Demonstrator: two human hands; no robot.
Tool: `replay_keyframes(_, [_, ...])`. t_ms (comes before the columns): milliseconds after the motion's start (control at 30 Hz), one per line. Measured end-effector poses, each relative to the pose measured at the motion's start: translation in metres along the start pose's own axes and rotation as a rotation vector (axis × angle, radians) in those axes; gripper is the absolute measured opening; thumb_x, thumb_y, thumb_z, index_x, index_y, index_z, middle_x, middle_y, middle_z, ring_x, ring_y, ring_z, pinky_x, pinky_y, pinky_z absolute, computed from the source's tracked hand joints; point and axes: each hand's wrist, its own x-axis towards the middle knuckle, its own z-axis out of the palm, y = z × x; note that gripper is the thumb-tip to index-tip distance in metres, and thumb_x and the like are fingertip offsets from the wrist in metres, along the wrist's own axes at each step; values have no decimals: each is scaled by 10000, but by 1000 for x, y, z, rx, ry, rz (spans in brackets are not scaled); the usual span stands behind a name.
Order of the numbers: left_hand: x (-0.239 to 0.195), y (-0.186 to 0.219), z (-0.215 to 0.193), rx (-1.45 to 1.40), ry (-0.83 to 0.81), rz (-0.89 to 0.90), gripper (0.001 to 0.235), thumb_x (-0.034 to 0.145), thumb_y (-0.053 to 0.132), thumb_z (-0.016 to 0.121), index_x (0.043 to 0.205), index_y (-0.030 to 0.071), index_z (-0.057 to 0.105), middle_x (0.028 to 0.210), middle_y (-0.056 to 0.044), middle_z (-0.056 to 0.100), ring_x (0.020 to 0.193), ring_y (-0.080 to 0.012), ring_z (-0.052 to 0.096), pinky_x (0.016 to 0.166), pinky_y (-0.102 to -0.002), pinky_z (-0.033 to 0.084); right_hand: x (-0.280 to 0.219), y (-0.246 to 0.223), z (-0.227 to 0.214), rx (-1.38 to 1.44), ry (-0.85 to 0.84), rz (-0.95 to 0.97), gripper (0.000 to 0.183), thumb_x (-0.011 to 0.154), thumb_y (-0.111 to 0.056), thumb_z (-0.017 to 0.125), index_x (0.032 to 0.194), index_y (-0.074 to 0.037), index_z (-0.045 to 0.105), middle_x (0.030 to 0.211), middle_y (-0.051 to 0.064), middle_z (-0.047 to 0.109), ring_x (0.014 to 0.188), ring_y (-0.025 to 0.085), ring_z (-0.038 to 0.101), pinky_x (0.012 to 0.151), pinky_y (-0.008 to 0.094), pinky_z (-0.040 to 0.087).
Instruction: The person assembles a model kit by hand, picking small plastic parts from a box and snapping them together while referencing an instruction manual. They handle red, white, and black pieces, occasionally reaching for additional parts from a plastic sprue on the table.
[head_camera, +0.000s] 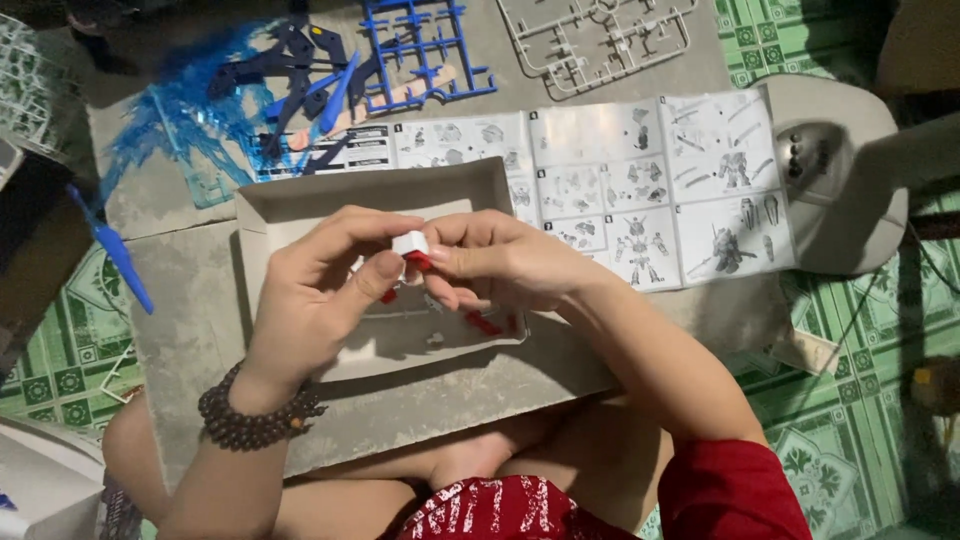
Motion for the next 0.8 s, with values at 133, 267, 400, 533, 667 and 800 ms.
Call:
replay_keyframes(133, [0,-1,3,-17,55,15,231,856,-22,598,1088,-18,596,961,-72,574,770,-106,537,657,-189,486,-9,-13,-13,-177,143,84,279,955,-219,475,1098,-17,603,654,45,630,471,55,473,303,178,373])
replay_keyframes(267, [0,-3,5,90,96,42,273,814,22,648,1076,-37,596,979,-100,609,811,-129,549,737,-210,472,-20,-28,-51,-288,375,-437,193,923,-216,557,1013,-66,637,583,-41,436,480,46,363,425,176,281])
replay_keyframes(400, [-1,-2,5,92,105,-8,300,796,-14,651,1088,-45,591,995,-99,598,840,-131,537,790,-220,466,-29,-43,-78,-129,491,-691,150,928,-190,536,949,-92,648,543,-69,356,419,30,232,359,195,136])
replay_keyframes(533, [-2,-5,6,115,121,-58,322,789,-22,647,1103,-52,584,991,-129,636,788,-135,589,739,-211,507,-39,-48,-117,-114,604,-789,163,895,-228,595,953,-93,663,534,-64,354,411,44,230,365,219,134])
replay_keyframes(667, [-3,-3,8,161,111,-78,309,791,-30,642,1095,-52,592,1001,-131,647,778,-127,582,726,-205,493,-41,-45,-155,-330,1025,-893,146,873,-194,591,804,-88,663,472,-39,401,345,63,279,323,235,203])
replay_keyframes(800, [-1,1,10,190,114,-111,294,800,-49,626,1093,-48,597,978,-122,648,773,-125,585,712,-200,483,-32,-38,-172,-458,1101,-859,174,880,-189,558,878,-78,692,582,-23,537,423,39,376,353,186,233])
